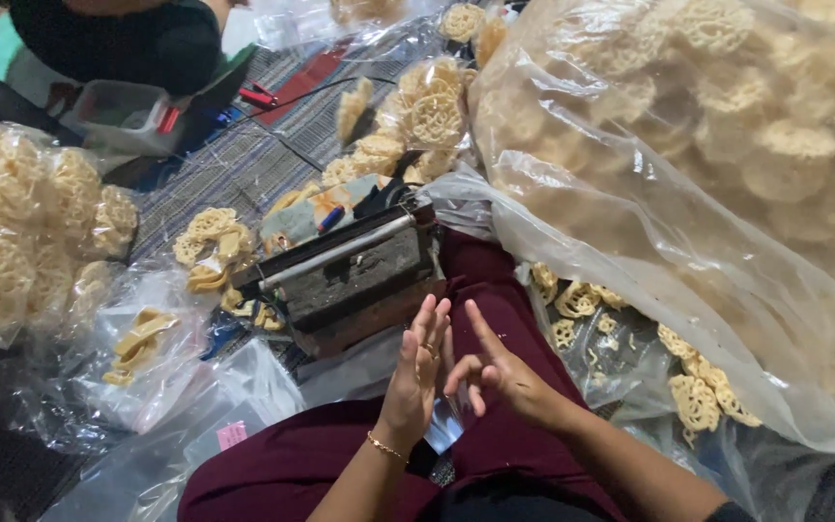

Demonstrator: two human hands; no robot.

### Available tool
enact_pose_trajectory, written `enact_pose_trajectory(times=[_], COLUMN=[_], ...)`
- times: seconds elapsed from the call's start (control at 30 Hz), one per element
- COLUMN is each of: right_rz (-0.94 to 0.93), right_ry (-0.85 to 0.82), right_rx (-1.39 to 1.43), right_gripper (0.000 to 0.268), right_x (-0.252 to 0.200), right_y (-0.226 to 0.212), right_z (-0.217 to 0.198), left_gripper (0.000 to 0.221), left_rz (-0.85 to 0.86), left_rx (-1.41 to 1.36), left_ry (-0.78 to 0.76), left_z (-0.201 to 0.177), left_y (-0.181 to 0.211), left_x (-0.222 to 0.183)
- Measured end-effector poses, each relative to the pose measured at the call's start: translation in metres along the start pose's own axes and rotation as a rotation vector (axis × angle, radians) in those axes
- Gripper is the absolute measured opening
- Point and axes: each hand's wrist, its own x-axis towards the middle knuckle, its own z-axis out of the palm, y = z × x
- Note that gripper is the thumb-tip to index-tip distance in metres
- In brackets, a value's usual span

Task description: Manually packing individual snacks into small plastic bags for distribution.

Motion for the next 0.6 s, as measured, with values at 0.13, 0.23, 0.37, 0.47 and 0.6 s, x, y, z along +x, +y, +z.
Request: enact_pose_trajectory(times=[0.13, 0.23, 0.37, 0.47, 0.6], right_rz=[-0.056, -0.048, -0.077, -0.025, 0.085], right_ry=[-0.006, 0.055, 0.097, 0.148, 0.262], right_rx=[-0.022, -0.040, -0.118, -0.162, -0.265], right_gripper=[0.099, 0.104, 0.091, 0.088, 0.087], right_x=[-0.001, -0.001, -0.008, -0.015, -0.030], right_y=[0.001, 0.007, 0.022, 0.033, 0.041], right_z=[-0.009, -0.016, -0.026, -0.036, -0.046], left_gripper=[0.079, 0.087, 0.072, 0.067, 0.070], left_rz=[0.012, -0.025, -0.288, -0.492, -0.447], left_rx=[0.083, 0.207, 1.165, 1.372, 1.645], left_ry=[0.004, 0.067, 0.049, -0.067, -0.197], left_z=[-0.002, -0.026, -0.067, -0.088, -0.093], left_y=[-0.010, -0.041, -0.095, -0.124, -0.137], left_x=[-0.002, 0.000, -0.006, -0.023, -0.028])
